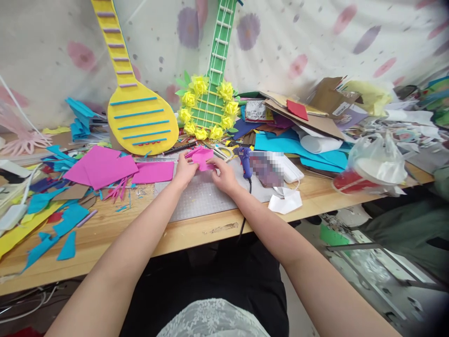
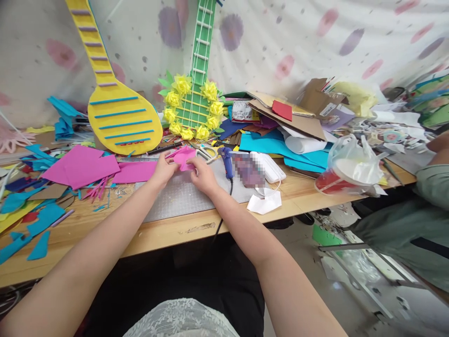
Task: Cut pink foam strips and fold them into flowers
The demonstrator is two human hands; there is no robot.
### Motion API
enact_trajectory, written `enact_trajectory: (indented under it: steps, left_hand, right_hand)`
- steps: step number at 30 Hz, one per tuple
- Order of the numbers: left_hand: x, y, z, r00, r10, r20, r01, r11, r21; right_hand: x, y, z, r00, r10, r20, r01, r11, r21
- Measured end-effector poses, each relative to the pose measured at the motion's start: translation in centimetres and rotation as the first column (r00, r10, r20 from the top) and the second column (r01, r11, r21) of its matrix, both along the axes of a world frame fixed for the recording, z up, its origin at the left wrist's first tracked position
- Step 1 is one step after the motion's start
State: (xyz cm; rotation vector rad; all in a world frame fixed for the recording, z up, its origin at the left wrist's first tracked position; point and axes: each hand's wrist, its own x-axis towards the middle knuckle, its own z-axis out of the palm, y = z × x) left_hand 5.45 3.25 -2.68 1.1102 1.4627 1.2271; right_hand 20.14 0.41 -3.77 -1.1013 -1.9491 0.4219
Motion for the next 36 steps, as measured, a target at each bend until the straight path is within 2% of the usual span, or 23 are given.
enact_trajectory:
  steps: [4, 8, 12, 14, 17, 20, 23, 26, 30, 36]
  left_hand:
    - [-1.6, 1.2, -1.7, 0.975, -0.035, -0.221, 0.056, 0.995, 0.087]
    - [-2.8, 1.4, -2.9, 0.949, -0.041, -0.312, 0.093, 0.984, 0.152]
    - [-3.5, 0.5, -3.0, 0.920, -0.092, -0.381, 0.179, 0.964, 0.198]
    - [-4.0, -0.2, -2.7, 0.874, -0.069, -0.482, 0.216, 0.942, 0.256]
    - [-5.0, -1.4, -1.9, 0.738, -0.011, -0.675, 0.330, 0.878, 0.346]
    - [-5.8, -2.1, -1.4, 0.629, -0.107, -0.770, 0.490, 0.823, 0.286]
    - [-6.0, -2.1, -1.5, 0.573, -0.168, -0.802, 0.548, 0.806, 0.223]
    - [-5.9, -2.1, -1.9, 0.566, -0.181, -0.804, 0.540, 0.818, 0.196]
    - [-5.5, -2.3, -2.2, 0.613, -0.158, -0.774, 0.479, 0.854, 0.205]
    - [-4.9, -2.5, -2.1, 0.674, -0.121, -0.729, 0.371, 0.909, 0.192]
  right_hand:
    - [-0.5, -0.2, -0.1, 0.977, 0.061, 0.204, -0.060, 0.998, -0.011]
    - [-0.9, 0.0, -0.4, 0.954, 0.059, 0.293, -0.053, 0.998, -0.030]
    - [-1.1, 0.3, -0.9, 0.942, 0.065, 0.330, -0.053, 0.998, -0.044]
    - [-1.3, 0.5, -1.0, 0.943, 0.083, 0.322, -0.069, 0.996, -0.057]
    - [-1.4, 0.7, -0.7, 0.951, 0.109, 0.289, -0.079, 0.990, -0.113]
    - [-1.5, 1.1, 0.0, 0.955, 0.162, 0.247, -0.106, 0.968, -0.226]
    - [-1.6, 1.9, 0.4, 0.952, 0.219, 0.216, -0.136, 0.930, -0.341]
    - [-2.0, 2.6, 0.4, 0.958, 0.172, 0.229, -0.068, 0.914, -0.399]
    - [-2.7, 2.4, 0.3, 0.965, 0.058, 0.255, 0.054, 0.909, -0.413]
    - [-3.4, 1.0, 0.0, 0.957, -0.124, 0.262, 0.216, 0.907, -0.360]
